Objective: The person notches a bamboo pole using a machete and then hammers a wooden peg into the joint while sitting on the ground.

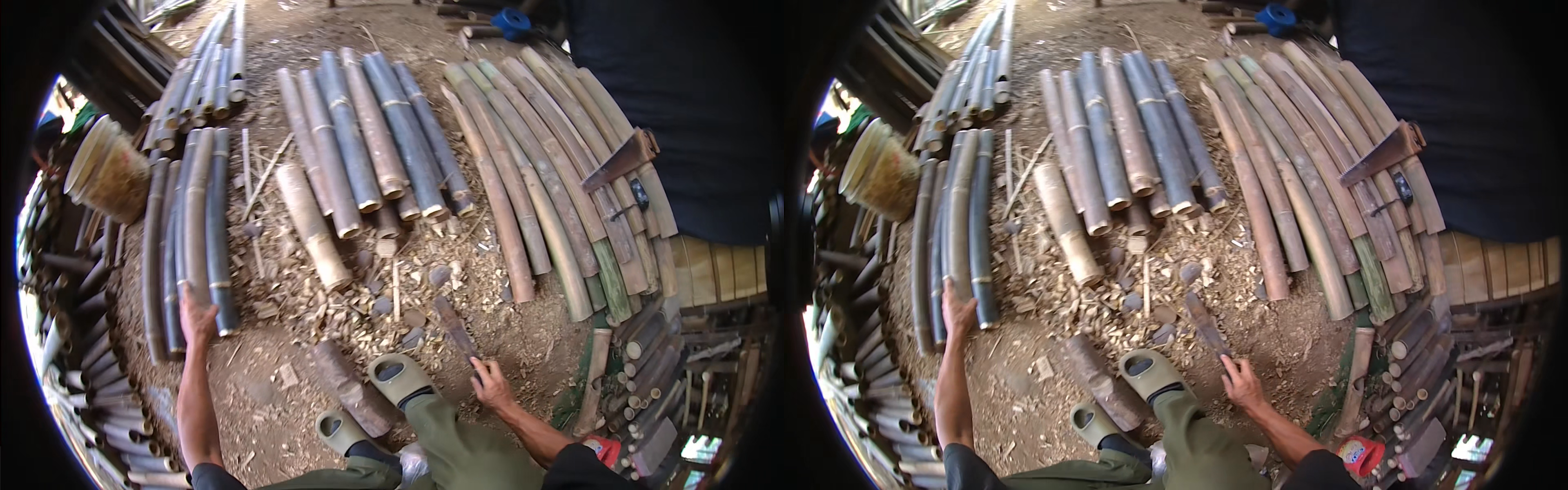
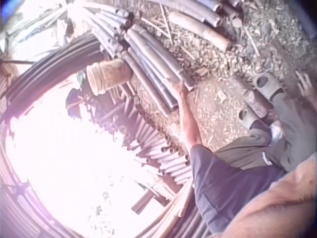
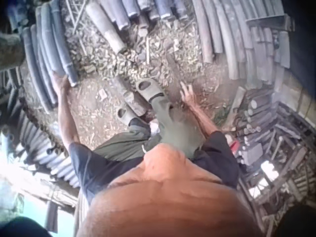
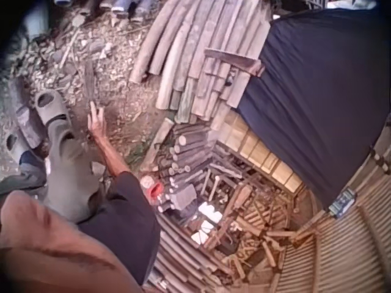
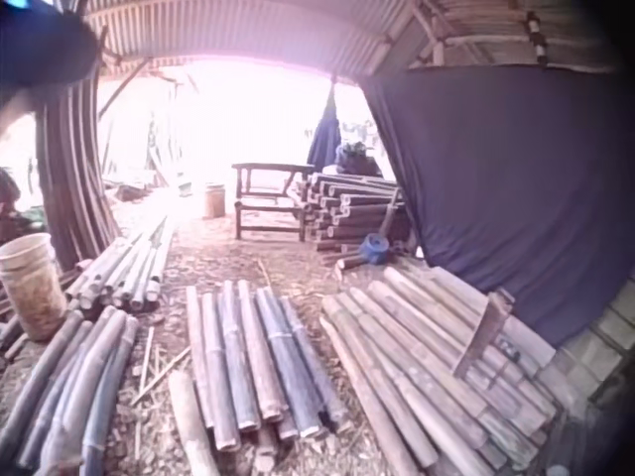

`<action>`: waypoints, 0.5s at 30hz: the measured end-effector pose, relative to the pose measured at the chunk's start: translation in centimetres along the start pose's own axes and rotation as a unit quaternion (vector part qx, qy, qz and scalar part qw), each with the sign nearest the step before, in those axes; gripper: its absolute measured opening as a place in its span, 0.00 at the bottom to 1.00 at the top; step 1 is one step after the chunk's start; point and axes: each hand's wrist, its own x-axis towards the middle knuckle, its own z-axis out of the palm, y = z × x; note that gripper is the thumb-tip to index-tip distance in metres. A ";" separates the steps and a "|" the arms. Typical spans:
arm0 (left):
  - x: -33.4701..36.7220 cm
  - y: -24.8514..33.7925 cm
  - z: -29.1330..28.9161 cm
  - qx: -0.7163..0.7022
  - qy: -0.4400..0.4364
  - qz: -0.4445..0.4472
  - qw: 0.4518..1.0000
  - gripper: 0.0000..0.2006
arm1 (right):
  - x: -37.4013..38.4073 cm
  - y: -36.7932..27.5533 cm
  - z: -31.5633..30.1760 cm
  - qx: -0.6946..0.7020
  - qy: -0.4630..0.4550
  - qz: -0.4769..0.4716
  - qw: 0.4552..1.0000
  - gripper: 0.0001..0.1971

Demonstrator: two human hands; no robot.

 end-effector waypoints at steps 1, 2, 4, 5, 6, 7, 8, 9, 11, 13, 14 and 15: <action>0.1 1.2 1.4 0.074 -0.020 -0.018 0.997 0.42 | 0.2 0.6 -0.2 -0.040 0.050 -0.012 0.998 0.28; 1.1 2.2 1.8 0.152 -0.029 -0.031 0.988 0.38 | 2.0 0.3 -0.6 -0.075 0.102 -0.030 0.991 0.28; 3.0 1.4 1.1 0.298 -0.006 -0.049 0.953 0.33 | 8.2 -0.7 -2.9 -0.109 0.191 -0.006 0.975 0.26; 3.8 0.7 1.3 0.329 0.007 -0.074 0.942 0.31 | 11.5 -0.7 -5.4 -0.153 0.242 0.070 0.956 0.27; 4.5 3.9 1.6 0.319 -0.004 -0.089 0.944 0.31 | 14.3 1.7 -8.0 -0.176 0.319 0.111 0.925 0.34; 5.1 6.7 1.6 0.282 0.015 -0.081 0.956 0.31 | 17.0 2.4 -11.4 -0.175 0.299 0.162 0.924 0.40; 5.1 9.0 1.8 0.248 0.032 -0.074 0.965 0.30 | 18.7 3.2 -13.5 -0.184 0.221 0.252 0.924 0.41; 4.7 12.0 2.3 0.177 0.017 -0.023 0.984 0.29 | 19.4 5.0 -14.0 -0.192 0.203 0.255 0.926 0.41; 3.0 16.6 1.8 0.056 -0.007 0.058 0.997 0.27 | 20.3 4.7 -12.9 -0.082 0.162 0.233 0.955 0.41; 1.0 19.7 0.5 -0.091 -0.109 0.082 0.987 0.26 | 20.8 -1.5 -12.3 0.154 0.119 0.175 0.965 0.41; -0.9 23.4 0.7 -0.110 -0.183 0.083 0.973 0.28 | 18.5 0.1 -11.5 0.378 0.063 0.091 0.919 0.39; -1.9 25.3 0.7 -0.241 -0.245 0.074 0.936 0.30 | 18.1 -3.6 -11.9 0.599 -0.055 0.045 0.798 0.36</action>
